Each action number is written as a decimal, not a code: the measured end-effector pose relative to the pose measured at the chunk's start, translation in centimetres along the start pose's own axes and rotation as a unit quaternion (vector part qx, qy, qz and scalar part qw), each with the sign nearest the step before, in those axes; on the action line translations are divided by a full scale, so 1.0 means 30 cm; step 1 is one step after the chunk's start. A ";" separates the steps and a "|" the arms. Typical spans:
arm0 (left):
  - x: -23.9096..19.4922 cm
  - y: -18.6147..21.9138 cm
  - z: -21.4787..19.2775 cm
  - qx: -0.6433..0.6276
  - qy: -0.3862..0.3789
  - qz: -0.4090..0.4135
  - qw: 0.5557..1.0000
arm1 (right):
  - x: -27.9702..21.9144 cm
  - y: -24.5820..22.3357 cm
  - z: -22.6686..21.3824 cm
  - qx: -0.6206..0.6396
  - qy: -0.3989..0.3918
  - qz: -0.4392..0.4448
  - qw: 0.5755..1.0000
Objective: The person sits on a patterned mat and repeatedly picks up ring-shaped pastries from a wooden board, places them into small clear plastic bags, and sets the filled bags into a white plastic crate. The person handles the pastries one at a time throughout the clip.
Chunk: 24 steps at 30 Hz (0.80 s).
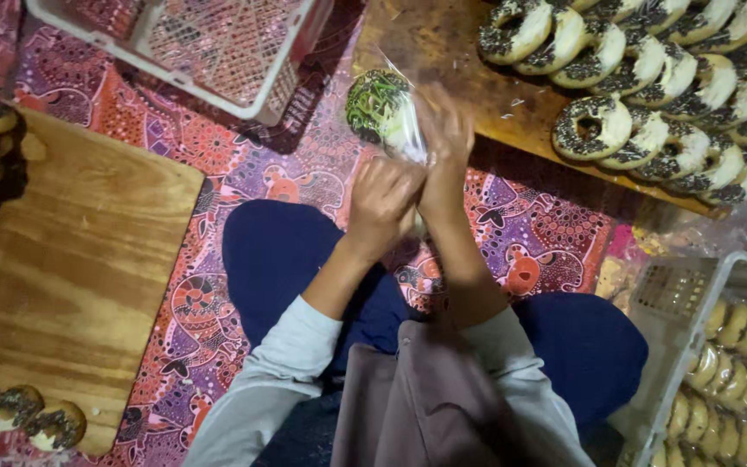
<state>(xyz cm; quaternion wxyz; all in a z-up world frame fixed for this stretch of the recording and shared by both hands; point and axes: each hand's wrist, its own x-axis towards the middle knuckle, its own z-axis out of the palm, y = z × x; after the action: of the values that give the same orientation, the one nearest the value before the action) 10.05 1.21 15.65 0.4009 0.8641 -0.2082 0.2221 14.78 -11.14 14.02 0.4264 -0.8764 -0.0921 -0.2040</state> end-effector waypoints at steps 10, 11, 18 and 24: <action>-0.344 -0.073 -0.366 -0.062 0.120 -0.152 0.979 | -0.204 -0.270 0.016 0.110 -0.310 0.093 0.940; -0.402 -0.077 -0.389 -0.098 0.146 -0.232 0.957 | -0.230 -0.314 0.021 0.101 -0.294 0.052 0.949; -0.542 -0.167 -0.427 -0.262 0.233 -0.388 0.852 | -0.246 -0.503 0.085 0.072 -0.326 -0.128 0.934; -0.556 -0.124 -0.403 -0.232 0.196 -0.376 0.875 | -0.314 -0.437 0.185 0.131 -0.234 -0.255 0.929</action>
<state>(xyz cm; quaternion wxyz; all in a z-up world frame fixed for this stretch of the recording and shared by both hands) -4.16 15.95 11.23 0.6755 0.6983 0.1701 0.1650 3.47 1.47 16.15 0.4371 -0.7829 -0.4354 -0.0807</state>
